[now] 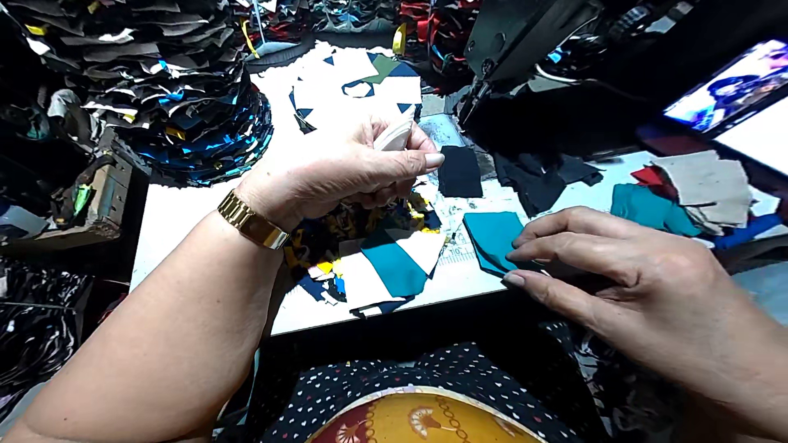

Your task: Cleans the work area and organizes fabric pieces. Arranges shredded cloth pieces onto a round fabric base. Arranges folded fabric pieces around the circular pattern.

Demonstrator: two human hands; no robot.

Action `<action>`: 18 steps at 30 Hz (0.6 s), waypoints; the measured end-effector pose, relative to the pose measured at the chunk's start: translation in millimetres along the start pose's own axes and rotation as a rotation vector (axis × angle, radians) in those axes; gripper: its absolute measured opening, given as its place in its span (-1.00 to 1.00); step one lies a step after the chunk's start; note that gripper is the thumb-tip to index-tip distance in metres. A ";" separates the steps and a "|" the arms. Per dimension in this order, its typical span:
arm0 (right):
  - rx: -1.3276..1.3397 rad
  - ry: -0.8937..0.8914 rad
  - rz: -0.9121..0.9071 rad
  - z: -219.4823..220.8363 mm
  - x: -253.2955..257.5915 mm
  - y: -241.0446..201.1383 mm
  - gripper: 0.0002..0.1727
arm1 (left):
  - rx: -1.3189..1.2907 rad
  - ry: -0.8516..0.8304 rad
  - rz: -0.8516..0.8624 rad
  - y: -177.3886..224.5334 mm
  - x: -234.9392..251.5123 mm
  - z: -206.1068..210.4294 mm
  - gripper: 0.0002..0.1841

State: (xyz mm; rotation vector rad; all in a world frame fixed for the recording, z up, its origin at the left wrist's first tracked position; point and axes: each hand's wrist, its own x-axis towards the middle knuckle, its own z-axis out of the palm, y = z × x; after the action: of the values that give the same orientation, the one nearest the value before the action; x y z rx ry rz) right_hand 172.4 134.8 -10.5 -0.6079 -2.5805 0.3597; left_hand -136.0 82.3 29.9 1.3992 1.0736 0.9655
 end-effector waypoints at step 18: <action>0.437 0.250 0.096 -7.1 41.1 9.5 -0.70 | -0.136 0.005 0.010 -2.6 1.3 0.9 -0.76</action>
State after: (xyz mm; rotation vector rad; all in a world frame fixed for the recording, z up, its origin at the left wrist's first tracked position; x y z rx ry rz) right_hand 146.6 163.6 7.7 -0.5735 -2.1457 0.7986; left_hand -135.1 83.3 27.2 1.2930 0.9871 1.0302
